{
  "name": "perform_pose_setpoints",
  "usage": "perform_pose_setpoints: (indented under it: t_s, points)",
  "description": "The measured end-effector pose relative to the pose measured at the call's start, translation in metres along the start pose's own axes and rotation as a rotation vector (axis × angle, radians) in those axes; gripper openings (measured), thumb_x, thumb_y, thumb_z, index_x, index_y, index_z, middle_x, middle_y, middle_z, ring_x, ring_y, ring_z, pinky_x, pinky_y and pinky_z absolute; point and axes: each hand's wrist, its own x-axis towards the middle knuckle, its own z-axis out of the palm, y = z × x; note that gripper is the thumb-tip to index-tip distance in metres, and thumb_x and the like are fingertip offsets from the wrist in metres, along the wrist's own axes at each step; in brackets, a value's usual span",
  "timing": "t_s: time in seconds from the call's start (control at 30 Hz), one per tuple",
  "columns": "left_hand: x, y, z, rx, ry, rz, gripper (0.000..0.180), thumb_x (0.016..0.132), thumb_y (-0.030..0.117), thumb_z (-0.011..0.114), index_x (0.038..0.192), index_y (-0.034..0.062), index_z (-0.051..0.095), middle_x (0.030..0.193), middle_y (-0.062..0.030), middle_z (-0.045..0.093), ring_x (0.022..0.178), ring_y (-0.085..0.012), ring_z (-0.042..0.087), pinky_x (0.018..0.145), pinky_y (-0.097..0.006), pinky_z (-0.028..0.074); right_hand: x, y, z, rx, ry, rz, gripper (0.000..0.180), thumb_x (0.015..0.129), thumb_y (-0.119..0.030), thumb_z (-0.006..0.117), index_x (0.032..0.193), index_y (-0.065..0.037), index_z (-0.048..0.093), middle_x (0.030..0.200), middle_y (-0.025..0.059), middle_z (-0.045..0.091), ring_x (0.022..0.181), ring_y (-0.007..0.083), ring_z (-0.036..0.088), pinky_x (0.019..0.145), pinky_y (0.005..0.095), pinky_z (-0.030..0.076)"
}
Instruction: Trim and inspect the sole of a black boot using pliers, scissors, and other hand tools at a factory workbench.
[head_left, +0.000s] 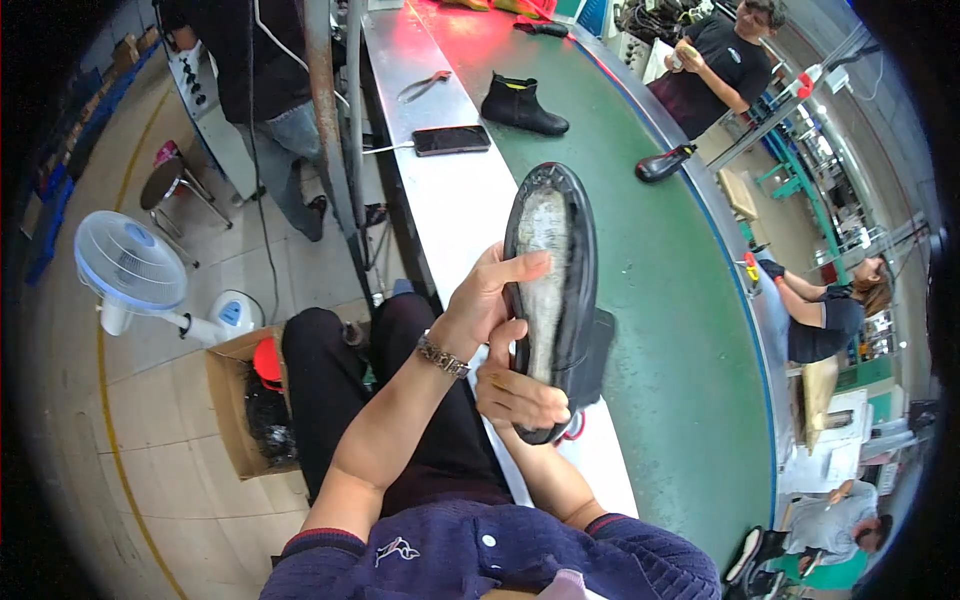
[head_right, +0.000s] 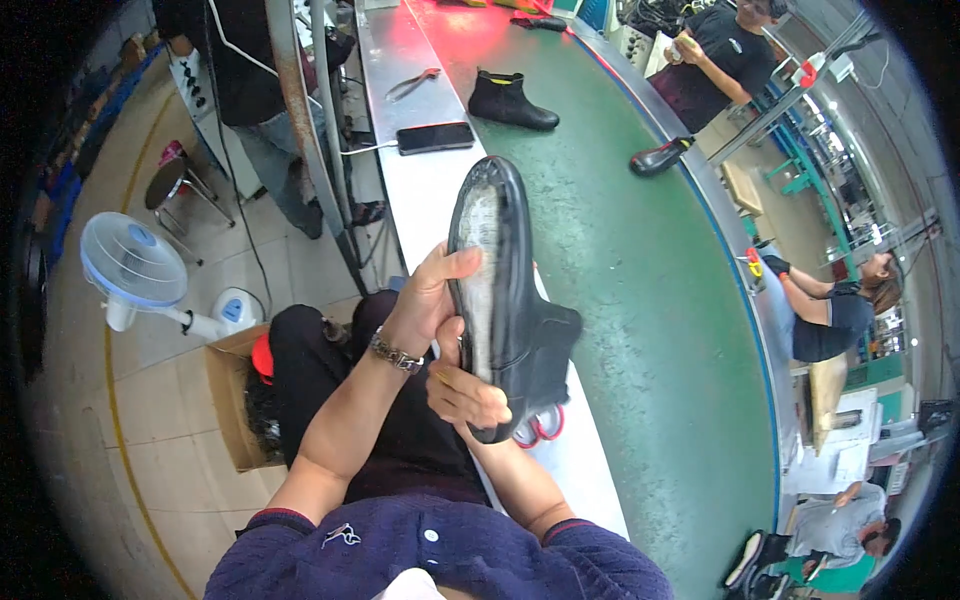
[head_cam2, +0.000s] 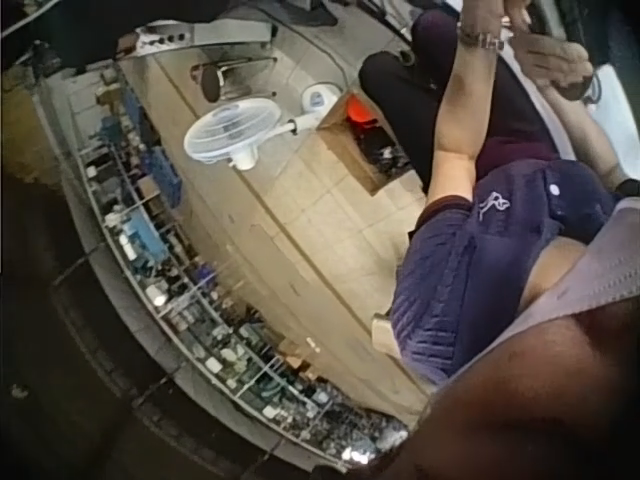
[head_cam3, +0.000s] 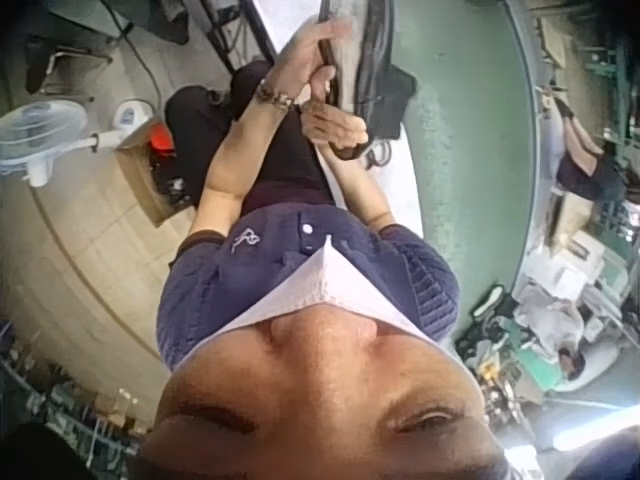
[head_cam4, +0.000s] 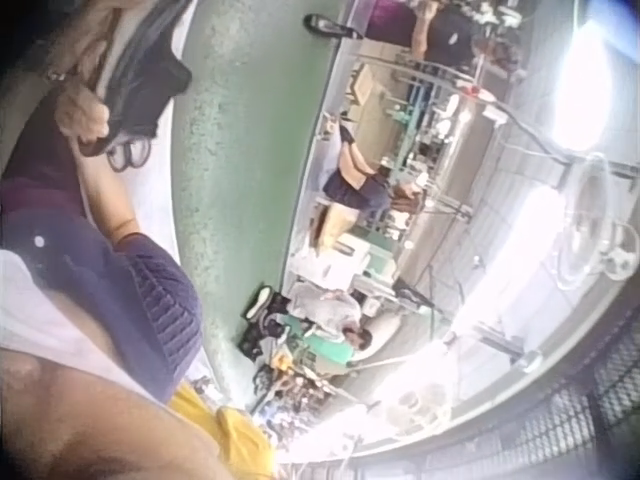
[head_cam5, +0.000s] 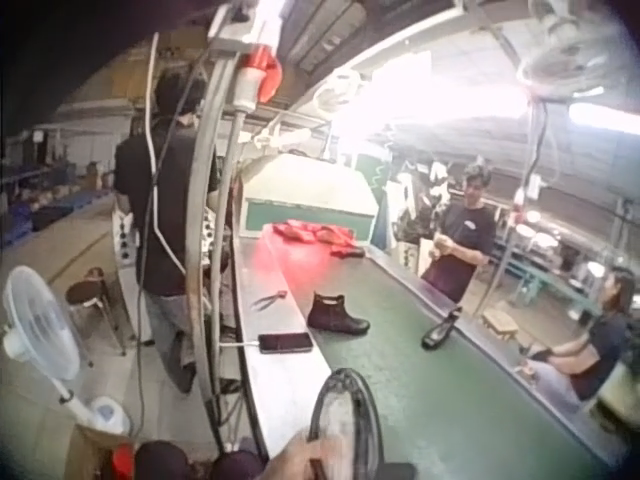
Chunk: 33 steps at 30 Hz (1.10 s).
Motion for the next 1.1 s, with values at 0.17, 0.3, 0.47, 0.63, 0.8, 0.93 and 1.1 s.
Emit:
perform_pose_setpoints:
  t_s: [0.17,0.3,0.47,0.63,0.8,0.93,1.1]
  points:
    - [-0.003,0.013,0.032,0.163,0.154,0.165,0.032,0.082,0.003,0.069,0.112,0.0007,0.059,0.101,-0.0058,0.066,0.092,-0.0138,0.062,0.083,-0.029,0.050,-0.051,0.001,0.018,-0.057,0.763,-0.614,0.042,0.088,-0.034,0.058,0.119,-0.006,0.058,0.077,0.0025,0.056,0.073,0.0169,0.056,0.069,0.0300,0.052]
    - [-0.008,0.015,0.027,0.186,0.208,0.180,0.031,0.082,0.001,0.069,0.112,0.0012,0.058,0.100,-0.0051,0.066,0.090,-0.0130,0.062,0.082,-0.028,0.050,-0.089,0.013,0.008,-0.235,0.821,-0.894,0.048,0.092,-0.037,0.048,0.124,-0.001,0.057,0.124,0.0177,0.059,0.109,0.0342,0.059,0.093,0.0447,0.051]
    - [-0.014,0.011,0.030,0.240,0.283,0.225,0.028,0.084,0.007,0.069,0.110,0.0025,0.061,0.101,-0.0047,0.065,0.092,-0.0135,0.061,0.086,-0.029,0.048,-0.089,0.022,0.000,-0.198,0.718,-0.903,0.051,0.092,-0.042,0.051,0.125,-0.003,0.057,0.120,0.0172,0.062,0.109,0.0364,0.060,0.091,0.0472,0.053]
    - [-0.012,0.012,0.021,0.219,0.376,0.274,0.028,0.082,0.001,0.069,0.108,0.0031,0.060,0.099,-0.0048,0.066,0.089,-0.0116,0.062,0.084,-0.027,0.049,-0.099,0.013,0.002,-0.261,0.779,-0.933,0.050,0.093,-0.043,0.050,0.124,-0.004,0.058,0.119,0.0163,0.063,0.109,0.0384,0.060,0.089,0.0465,0.054]
    - [-0.017,0.029,0.018,0.306,0.319,0.244,0.026,0.083,0.003,0.068,0.108,0.0041,0.060,0.099,-0.0032,0.066,0.089,-0.0104,0.061,0.084,-0.026,0.048,-0.077,0.001,0.026,-0.516,0.995,-0.741,0.070,0.092,-0.060,0.044,0.132,-0.004,0.049,0.129,0.0195,0.055,0.113,0.0357,0.058,0.082,0.0407,0.059]
    - [-0.011,0.042,0.012,0.397,0.271,0.237,0.025,0.085,0.005,0.067,0.109,0.0045,0.060,0.100,-0.0019,0.065,0.090,-0.0097,0.060,0.084,-0.026,0.047,-0.073,-0.002,0.016,-0.371,0.880,-0.675,0.073,0.089,-0.053,0.055,0.138,-0.001,0.042,0.134,0.0173,0.051,0.115,0.0328,0.056,0.083,0.0423,0.058]
    - [-0.006,0.054,0.009,0.368,0.291,0.179,0.036,0.086,0.007,0.067,0.121,0.0052,0.055,0.107,-0.0025,0.063,0.096,-0.0107,0.059,0.088,-0.028,0.047,-0.066,0.002,0.009,-0.348,0.654,-0.533,0.084,0.086,-0.065,0.047,0.140,-0.002,0.039,0.131,0.0238,0.050,0.106,0.0366,0.060,0.080,0.0403,0.059]
